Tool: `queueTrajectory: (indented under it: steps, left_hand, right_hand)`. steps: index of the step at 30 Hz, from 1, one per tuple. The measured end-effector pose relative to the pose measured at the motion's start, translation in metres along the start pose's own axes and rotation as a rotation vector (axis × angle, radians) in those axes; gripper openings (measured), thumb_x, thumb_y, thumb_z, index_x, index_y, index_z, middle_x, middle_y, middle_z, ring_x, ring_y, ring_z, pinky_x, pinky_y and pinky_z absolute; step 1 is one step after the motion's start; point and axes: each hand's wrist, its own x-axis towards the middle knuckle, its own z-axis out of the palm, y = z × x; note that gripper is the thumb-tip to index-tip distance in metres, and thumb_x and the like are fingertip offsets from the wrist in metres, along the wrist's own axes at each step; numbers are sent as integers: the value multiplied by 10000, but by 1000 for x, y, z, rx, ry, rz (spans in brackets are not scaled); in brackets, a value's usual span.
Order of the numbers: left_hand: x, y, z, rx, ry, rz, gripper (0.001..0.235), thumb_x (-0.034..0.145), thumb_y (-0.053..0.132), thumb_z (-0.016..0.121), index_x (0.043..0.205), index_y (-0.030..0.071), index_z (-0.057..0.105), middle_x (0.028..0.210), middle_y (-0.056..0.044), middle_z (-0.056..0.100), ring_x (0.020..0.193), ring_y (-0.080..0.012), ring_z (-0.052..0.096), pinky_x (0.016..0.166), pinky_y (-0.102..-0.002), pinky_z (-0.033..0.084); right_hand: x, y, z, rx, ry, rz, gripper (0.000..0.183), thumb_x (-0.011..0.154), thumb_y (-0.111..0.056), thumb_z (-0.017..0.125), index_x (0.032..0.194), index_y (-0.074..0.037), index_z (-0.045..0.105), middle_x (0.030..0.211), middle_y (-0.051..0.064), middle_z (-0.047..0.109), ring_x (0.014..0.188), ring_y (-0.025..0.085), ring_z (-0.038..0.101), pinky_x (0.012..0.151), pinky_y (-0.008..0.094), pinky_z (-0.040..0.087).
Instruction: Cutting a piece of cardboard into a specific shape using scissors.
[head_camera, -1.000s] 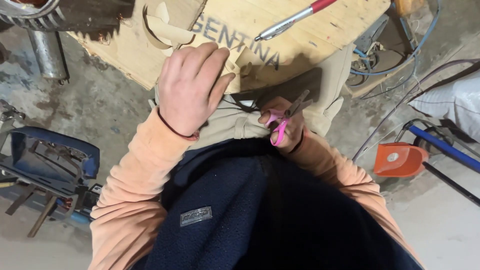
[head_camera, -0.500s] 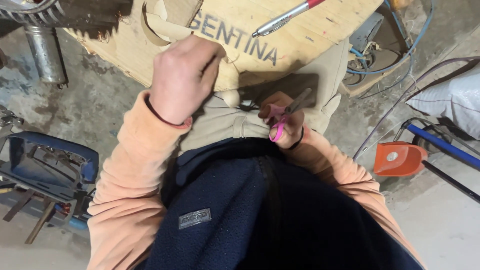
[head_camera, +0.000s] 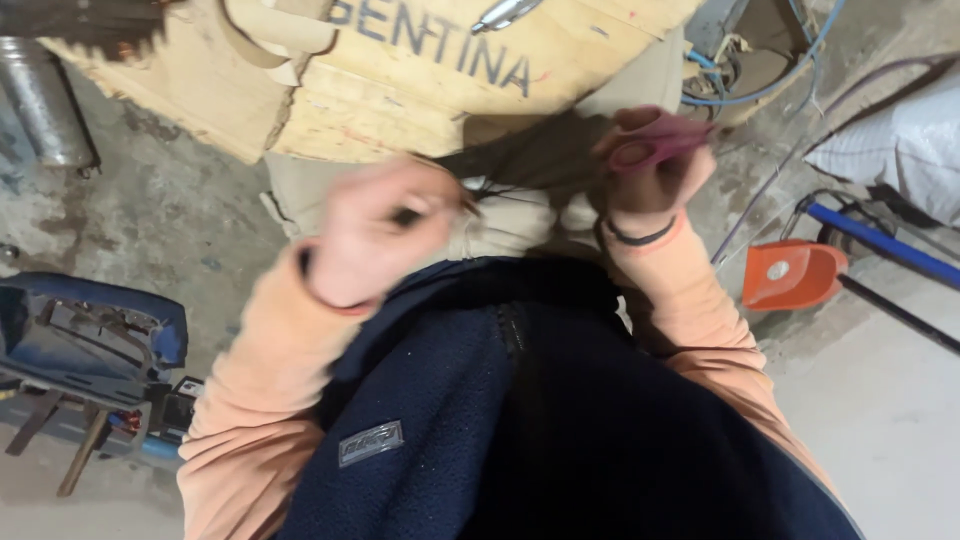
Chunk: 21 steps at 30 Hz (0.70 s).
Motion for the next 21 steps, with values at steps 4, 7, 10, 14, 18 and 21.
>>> queueTrajectory:
  steps: [4,7,10,14,18,21]
  left_hand:
    - [19,-38,75,-142,-217,-271,156,896,60,736,1051,37,741,954,-64,763,833,-132,719,757,-279,577]
    - [59,-90,155,-314,-242,-284,179,908,55,716,1085,37,728,980,-58,761,886,-125,710,819,-295,576]
    - [123,-99,235,-551,-247,-194,177,953,59,682,1125,17,689,1005,-100,730,924,-138,676,825,-330,563]
    - [181,-168,359,238,-230,-47,263,1005,287,737,1029,25,731,887,-209,721,804,-331,693,671,-419,520]
    - [172,-109,301,67,-260,23,237,1055,219,653,1081,-9,711,902,-206,733,801,-321,712,713,-419,540]
    - [148,-33,238,-275,-278,270,192,1069,52,559,1205,-20,675,1069,-168,743,983,-276,721,870,-365,566]
  right_hand:
    - [-20,1,-39,128,203,151,231,1065,-185,659,1168,18,619,848,134,640,567,175,542,520,282,406]
    - [-52,-4,-76,108,278,109,357,1048,-279,726,1140,44,604,837,125,614,572,192,542,505,291,402]
    - [-78,-13,-105,48,388,131,435,1034,-329,727,1132,74,598,786,104,606,574,175,536,494,272,392]
    - [-123,-7,-141,67,548,64,396,1069,-335,674,1076,54,599,894,135,617,531,143,517,497,259,397]
    - [-135,4,-156,113,661,64,401,1016,-290,719,1093,75,570,890,142,619,555,170,517,513,308,401]
    - [-127,3,-152,158,648,147,501,983,-344,746,1129,107,584,730,86,588,528,147,500,495,274,358]
